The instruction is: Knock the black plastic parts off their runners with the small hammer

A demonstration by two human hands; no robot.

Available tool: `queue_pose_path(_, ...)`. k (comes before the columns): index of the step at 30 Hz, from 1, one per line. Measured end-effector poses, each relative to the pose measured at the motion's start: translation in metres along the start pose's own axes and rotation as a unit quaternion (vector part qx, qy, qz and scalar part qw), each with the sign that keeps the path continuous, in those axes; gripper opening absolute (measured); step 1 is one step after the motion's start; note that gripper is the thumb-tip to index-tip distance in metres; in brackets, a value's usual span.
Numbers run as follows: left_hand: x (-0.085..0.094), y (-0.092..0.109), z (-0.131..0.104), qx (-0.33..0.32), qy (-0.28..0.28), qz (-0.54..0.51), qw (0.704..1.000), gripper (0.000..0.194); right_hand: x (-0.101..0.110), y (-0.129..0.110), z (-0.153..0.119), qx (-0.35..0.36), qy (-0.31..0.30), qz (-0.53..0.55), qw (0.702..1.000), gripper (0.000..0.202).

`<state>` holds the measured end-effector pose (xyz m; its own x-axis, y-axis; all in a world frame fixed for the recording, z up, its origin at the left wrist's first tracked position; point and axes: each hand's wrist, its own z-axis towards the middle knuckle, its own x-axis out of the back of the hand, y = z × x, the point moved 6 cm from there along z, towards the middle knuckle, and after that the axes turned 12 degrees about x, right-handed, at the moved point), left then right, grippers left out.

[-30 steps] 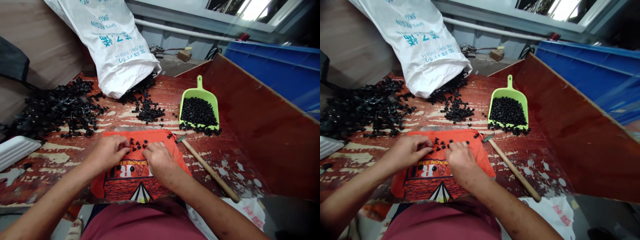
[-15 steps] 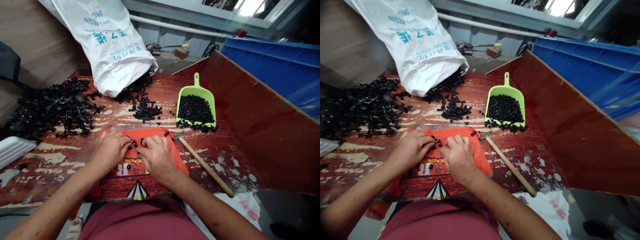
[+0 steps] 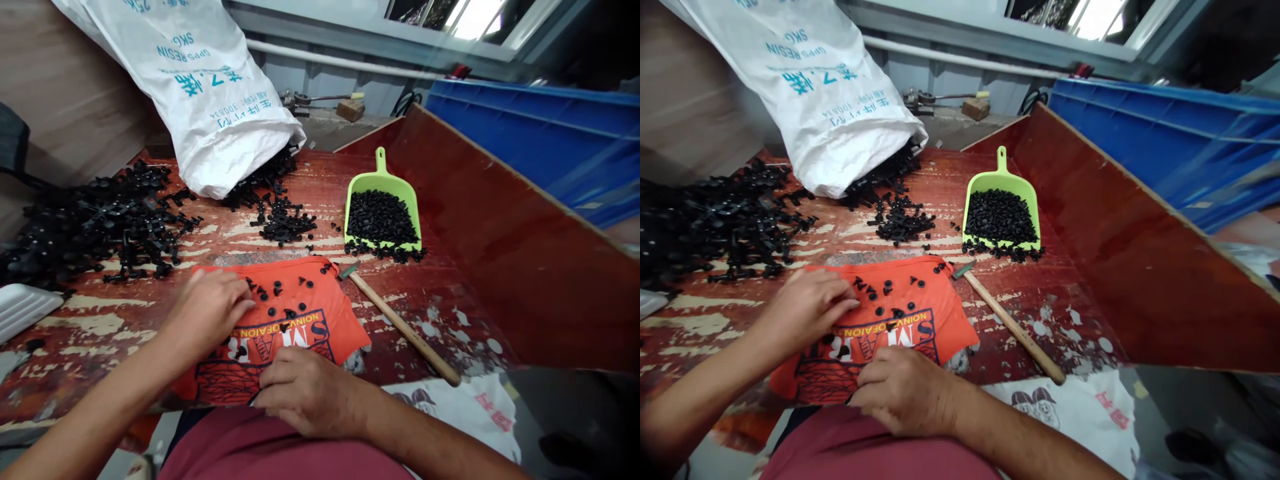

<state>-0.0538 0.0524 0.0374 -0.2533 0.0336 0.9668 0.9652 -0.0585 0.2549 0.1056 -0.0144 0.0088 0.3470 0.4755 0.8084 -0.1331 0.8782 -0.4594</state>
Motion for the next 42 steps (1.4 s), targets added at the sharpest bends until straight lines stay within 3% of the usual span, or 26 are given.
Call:
queue_pose_path(4,0.013,-0.011,-0.034,-0.011,0.041,-0.03,0.999,0.023,-0.002,0.002,-0.001,-0.002,0.01,0.029,1.0,0.016)
queue_pose_path(7,0.02,-0.026,-0.053,0.026,0.083,-0.026,0.996,0.028,0.004,0.002,-0.001,-0.019,0.034,0.051,0.998,0.015)
queue_pose_path(10,0.016,-0.03,-0.056,0.063,0.091,-0.033,0.993,0.028,0.023,0.012,0.004,-0.067,0.081,0.018,0.994,0.018)
queue_pose_path(13,0.002,-0.015,-0.046,0.048,0.083,-0.018,0.995,0.023,0.046,0.032,0.014,-0.128,0.121,-0.086,0.981,0.019)
queue_pose_path(16,-0.008,0.001,-0.037,0.016,0.077,0.03,0.996,0.02,0.049,0.051,0.029,-0.143,0.068,-0.157,0.975,0.018)
queue_pose_path(18,-0.006,-0.001,-0.042,0.023,0.103,0.046,0.993,0.02,0.043,0.058,0.038,-0.135,0.01,-0.193,0.972,0.017)
queue_pose_path(21,0.0,-0.02,-0.07,0.052,0.151,0.03,0.987,0.022,0.035,0.061,0.042,-0.131,-0.018,-0.227,0.965,0.016)
queue_pose_path(25,-0.022,-0.036,-0.118,-0.021,0.094,-0.004,0.995,0.012,0.029,0.062,0.036,-0.132,-0.014,-0.235,0.963,0.017)
queue_pose_path(28,-0.033,-0.044,-0.141,-0.067,0.108,0.028,0.991,0.013,0.025,0.064,0.031,-0.126,-0.01,-0.241,0.962,0.018)
queue_pose_path(31,-0.033,-0.044,-0.148,-0.101,0.115,0.04,0.987,0.012,0.029,0.054,0.028,-0.09,0.025,-0.256,0.962,0.023)
queue_pose_path(33,-0.027,-0.041,-0.146,-0.091,0.137,0.021,0.986,0.019,0.033,0.038,0.027,-0.048,0.047,-0.249,0.966,0.024)
queue_pose_path(35,-0.024,-0.033,-0.143,-0.09,0.147,0.001,0.985,0.029,0.03,0.02,0.026,-0.013,0.023,-0.21,0.977,0.021)
queue_pose_path(39,-0.034,-0.013,-0.142,-0.132,0.096,-0.007,0.987,0.028,0.012,0.0,0.014,-0.009,-0.069,-0.118,0.991,0.026)
queue_pose_path(42,-0.031,-0.012,-0.141,-0.13,0.084,-0.039,0.987,0.026,0.007,-0.002,0.004,-0.02,-0.061,-0.068,0.996,0.024)
